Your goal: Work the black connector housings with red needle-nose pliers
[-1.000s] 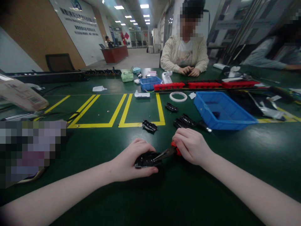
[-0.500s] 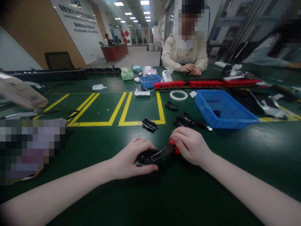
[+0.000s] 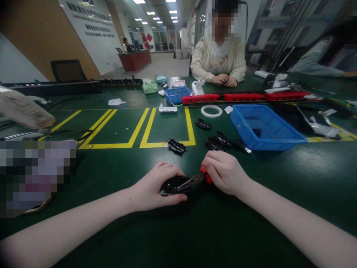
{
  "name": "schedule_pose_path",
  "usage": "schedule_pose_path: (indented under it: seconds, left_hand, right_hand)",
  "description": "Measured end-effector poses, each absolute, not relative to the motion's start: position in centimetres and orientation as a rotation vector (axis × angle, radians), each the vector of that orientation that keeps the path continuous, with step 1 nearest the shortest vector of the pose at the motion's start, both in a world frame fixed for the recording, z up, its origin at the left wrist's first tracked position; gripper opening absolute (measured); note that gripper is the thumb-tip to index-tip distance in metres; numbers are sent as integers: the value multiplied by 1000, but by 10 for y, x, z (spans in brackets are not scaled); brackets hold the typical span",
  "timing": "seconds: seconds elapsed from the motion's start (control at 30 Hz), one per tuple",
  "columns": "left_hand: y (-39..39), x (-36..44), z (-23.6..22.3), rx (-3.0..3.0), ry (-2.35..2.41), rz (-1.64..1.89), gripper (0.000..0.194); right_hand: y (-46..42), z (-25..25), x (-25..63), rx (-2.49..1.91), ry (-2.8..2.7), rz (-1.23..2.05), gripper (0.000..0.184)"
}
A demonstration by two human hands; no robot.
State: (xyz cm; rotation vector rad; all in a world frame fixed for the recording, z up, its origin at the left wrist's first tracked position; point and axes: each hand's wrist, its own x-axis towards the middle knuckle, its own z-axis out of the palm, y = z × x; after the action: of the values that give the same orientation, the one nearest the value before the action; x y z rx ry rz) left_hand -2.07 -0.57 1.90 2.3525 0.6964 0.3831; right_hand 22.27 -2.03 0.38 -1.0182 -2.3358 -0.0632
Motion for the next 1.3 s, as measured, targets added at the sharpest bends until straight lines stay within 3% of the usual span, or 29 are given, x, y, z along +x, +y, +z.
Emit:
schedule_pose_path:
  seconds: [0.8, 1.3]
  left_hand:
    - [-8, -21, 16, 2332, 761, 541, 33]
    - [-9, -22, 15, 2375, 704, 465, 33]
  right_hand:
    - [-19, 5, 223, -978, -2274, -94, 24]
    - [-24, 6, 219, -1002, -2318, -149, 22]
